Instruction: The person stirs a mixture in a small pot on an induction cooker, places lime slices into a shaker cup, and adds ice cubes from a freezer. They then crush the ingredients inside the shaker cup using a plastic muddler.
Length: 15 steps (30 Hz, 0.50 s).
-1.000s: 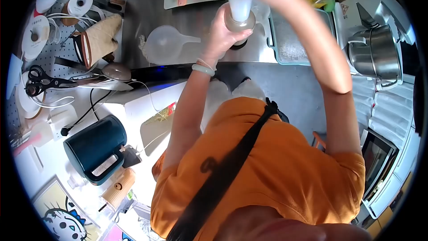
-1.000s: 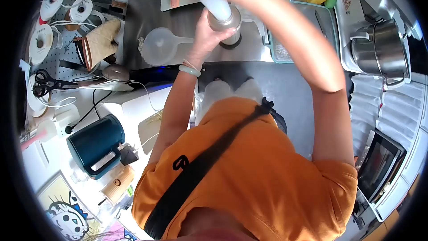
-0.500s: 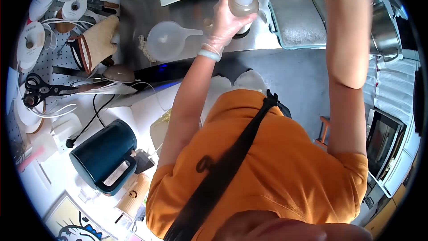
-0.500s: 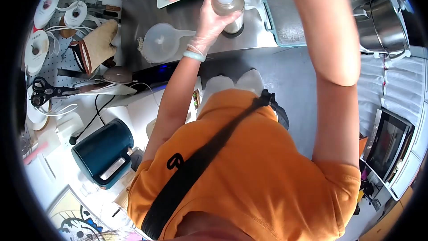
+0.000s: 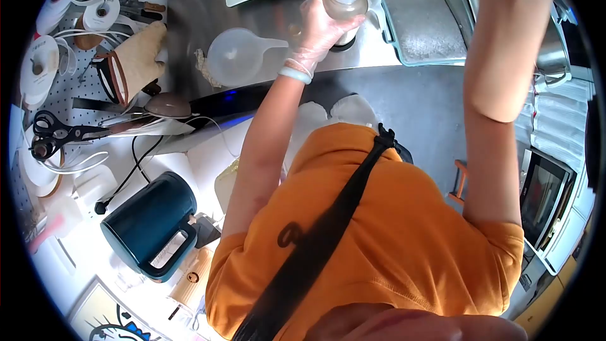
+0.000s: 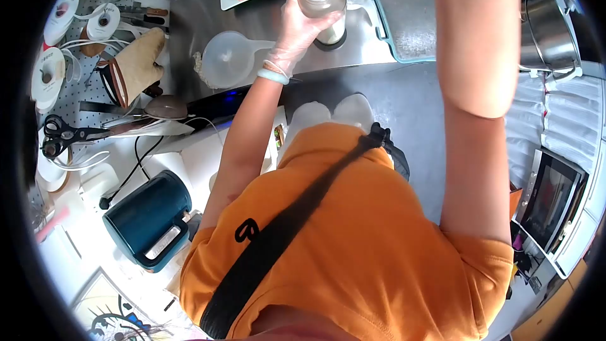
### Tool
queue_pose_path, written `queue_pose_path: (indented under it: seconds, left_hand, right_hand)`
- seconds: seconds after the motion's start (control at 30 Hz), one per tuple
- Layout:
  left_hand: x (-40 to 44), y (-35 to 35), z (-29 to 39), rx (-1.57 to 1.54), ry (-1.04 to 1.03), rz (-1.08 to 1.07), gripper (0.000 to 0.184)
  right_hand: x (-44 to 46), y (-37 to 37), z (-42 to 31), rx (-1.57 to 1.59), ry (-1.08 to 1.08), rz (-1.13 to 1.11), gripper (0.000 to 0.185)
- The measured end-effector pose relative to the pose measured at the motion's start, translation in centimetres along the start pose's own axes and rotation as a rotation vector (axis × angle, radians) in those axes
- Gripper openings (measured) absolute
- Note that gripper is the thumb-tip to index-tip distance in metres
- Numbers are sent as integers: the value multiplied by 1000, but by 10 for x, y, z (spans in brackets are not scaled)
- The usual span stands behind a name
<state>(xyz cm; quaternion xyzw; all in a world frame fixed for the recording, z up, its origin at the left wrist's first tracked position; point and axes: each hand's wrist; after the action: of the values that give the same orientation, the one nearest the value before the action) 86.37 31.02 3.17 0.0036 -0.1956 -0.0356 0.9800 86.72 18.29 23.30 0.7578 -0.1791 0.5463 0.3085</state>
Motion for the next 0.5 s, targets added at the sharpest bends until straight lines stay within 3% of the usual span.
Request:
queue_pose_path:
  seconds: [0.07,0.1,0.13,0.17,0.23,0.27,0.3,0.33,0.37,0.5]
  left_hand:
    - [0,0,-3,-22,21,-3,68]
    - [0,0,-6,76,-69,-16,69]
    - [3,-2,-7,176,-161,-6,69]
    - [11,2,-5,185,-179,-5,69]
    - [-2,0,1,12,-41,-22,68]
    - [0,-1,0,69,-82,-27,67]
    - [-2,1,-2,79,-70,-28,67]
    - [-3,1,-3,49,-32,-27,67]
    - [-1,-1,-4,10,-7,-23,68]
    - [1,0,2,14,14,-34,69]
  right_hand:
    - [-45,-17,16,113,-331,88,15]
    - [-59,-20,23,167,-487,137,17]
    - [-66,-17,32,124,-261,180,21]
    - [-47,-5,1,136,-262,77,16]
    - [-31,-9,-15,504,-823,22,12]
    - [-11,-6,-17,495,-750,-38,9]
    - [20,0,-37,205,-674,105,11]
    - [35,15,-43,75,-262,-32,16]
    - [27,13,-37,76,-268,-33,16]
    - [-52,-26,6,24,-738,52,22]
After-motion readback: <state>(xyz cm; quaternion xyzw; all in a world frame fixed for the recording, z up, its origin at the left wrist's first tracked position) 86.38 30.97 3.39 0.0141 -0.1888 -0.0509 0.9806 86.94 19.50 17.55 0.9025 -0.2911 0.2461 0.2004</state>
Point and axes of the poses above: each hand's wrist, its own x-axis towards the middle knuckle, its own y-axis out of the back of the hand, z = x × y, and after that the axes turned 14 degrees about z, right-handed
